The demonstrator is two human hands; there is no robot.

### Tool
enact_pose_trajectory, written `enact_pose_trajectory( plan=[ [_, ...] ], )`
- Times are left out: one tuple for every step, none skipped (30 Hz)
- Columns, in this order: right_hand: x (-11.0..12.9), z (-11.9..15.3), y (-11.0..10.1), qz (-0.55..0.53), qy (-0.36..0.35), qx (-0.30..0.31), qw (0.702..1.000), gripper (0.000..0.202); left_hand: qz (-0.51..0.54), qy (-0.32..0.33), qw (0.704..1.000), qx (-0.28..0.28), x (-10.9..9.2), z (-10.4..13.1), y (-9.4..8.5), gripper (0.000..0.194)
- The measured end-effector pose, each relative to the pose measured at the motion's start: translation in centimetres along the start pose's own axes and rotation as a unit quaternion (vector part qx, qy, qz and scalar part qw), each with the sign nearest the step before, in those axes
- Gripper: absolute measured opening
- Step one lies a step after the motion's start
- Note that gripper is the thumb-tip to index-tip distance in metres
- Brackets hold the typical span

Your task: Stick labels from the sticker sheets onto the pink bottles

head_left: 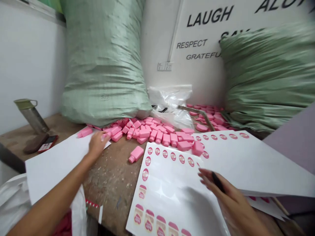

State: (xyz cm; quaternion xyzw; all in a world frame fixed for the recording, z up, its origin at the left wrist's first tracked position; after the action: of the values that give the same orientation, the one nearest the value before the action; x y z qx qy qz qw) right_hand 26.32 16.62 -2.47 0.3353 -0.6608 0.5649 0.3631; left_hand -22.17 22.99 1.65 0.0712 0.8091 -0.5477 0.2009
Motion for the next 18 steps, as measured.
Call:
enact_pose_trajectory(
  plan=[
    [1.5,-2.4,0.8,0.029,-0.026,0.016,0.999,0.041,0.003,-0.036,0.999,-0.01,2.1,-0.8,-0.6,0.04],
    [2.8,-4.9,1.7,0.076,-0.055,0.028,0.995,0.04,0.008,-0.066,0.998,-0.013,3.9,-1.7,-0.9,0.037],
    [3.9,-7.5,2.9,0.138,-0.084,0.045,0.986,0.038,0.015,-0.085,0.996,-0.007,5.4,-2.6,-0.8,0.034],
    [4.6,-10.2,4.1,0.162,-0.098,0.048,0.981,0.034,0.023,-0.096,0.995,0.003,6.5,-3.4,-0.5,0.031],
    [5.1,-12.8,5.4,0.176,-0.107,0.051,0.977,0.029,0.032,-0.101,0.994,0.016,7.2,-4.3,0.1,0.03],
    [5.6,-15.3,6.9,0.191,-0.118,0.053,0.973,0.024,0.041,-0.101,0.994,0.028,7.7,-5.2,0.8,0.03],
    [5.9,-17.7,8.3,0.207,-0.127,0.055,0.968,0.021,0.049,-0.1,0.993,0.039,7.9,-6.1,1.6,0.032],
    [6.1,-20.0,9.8,0.221,-0.135,0.057,0.964,0.02,0.056,-0.1,0.992,0.047,8.0,-6.9,2.5,0.033],
    [6.2,-22.1,11.2,0.233,-0.143,0.06,0.96,0.021,0.062,-0.104,0.991,0.051,8.0,-7.9,3.3,0.033],
    [6.3,-24.1,12.4,0.242,-0.148,0.061,0.957,0.025,0.068,-0.11,0.99,0.053,8.1,-8.8,4.1,0.034],
    [6.2,-26.0,13.5,0.25,-0.153,0.062,0.954,0.028,0.074,-0.119,0.989,0.053,8.1,-9.7,4.7,0.034],
    [6.2,-27.7,14.4,0.255,-0.156,0.062,0.952,0.03,0.081,-0.128,0.987,0.052,8.1,-10.6,5.3,0.034],
    [6.0,-29.3,15.1,0.258,-0.157,0.062,0.951,0.031,0.09,-0.135,0.986,0.049,8.1,-11.5,5.7,0.034],
    [5.8,-30.8,15.8,0.259,-0.157,0.062,0.951,0.031,0.1,-0.139,0.984,0.046,8.0,-12.4,6.1,0.034],
    [5.6,-32.2,16.3,0.26,-0.156,0.062,0.951,0.031,0.113,-0.138,0.983,0.042,7.8,-13.2,6.4,0.035],
    [5.4,-33.4,16.7,0.259,-0.154,0.062,0.952,0.032,0.127,-0.131,0.982,0.039,7.6,-13.9,6.7,0.035],
    [5.2,-34.5,17.1,0.255,-0.155,0.06,0.953,0.032,0.141,-0.123,0.982,0.037,7.4,-14.6,7.0,0.036],
    [5.0,-35.4,17.6,0.251,-0.157,0.058,0.953,0.033,0.154,-0.114,0.981,0.036,7.1,-15.1,7.3,0.035]
  ],
)
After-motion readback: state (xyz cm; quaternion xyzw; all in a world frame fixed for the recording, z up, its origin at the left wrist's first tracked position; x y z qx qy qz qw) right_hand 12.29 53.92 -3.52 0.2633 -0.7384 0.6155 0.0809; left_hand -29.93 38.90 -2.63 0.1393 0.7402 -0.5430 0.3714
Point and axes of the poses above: each hand's wrist, its own z-axis away from the middle knuckle, its own y-axis out of the palm, x = y × z, the point moved 5 cm from there along -z, towards the middle knuckle, and after that the axes turned 1 degree about x, right-handed, at the moved point
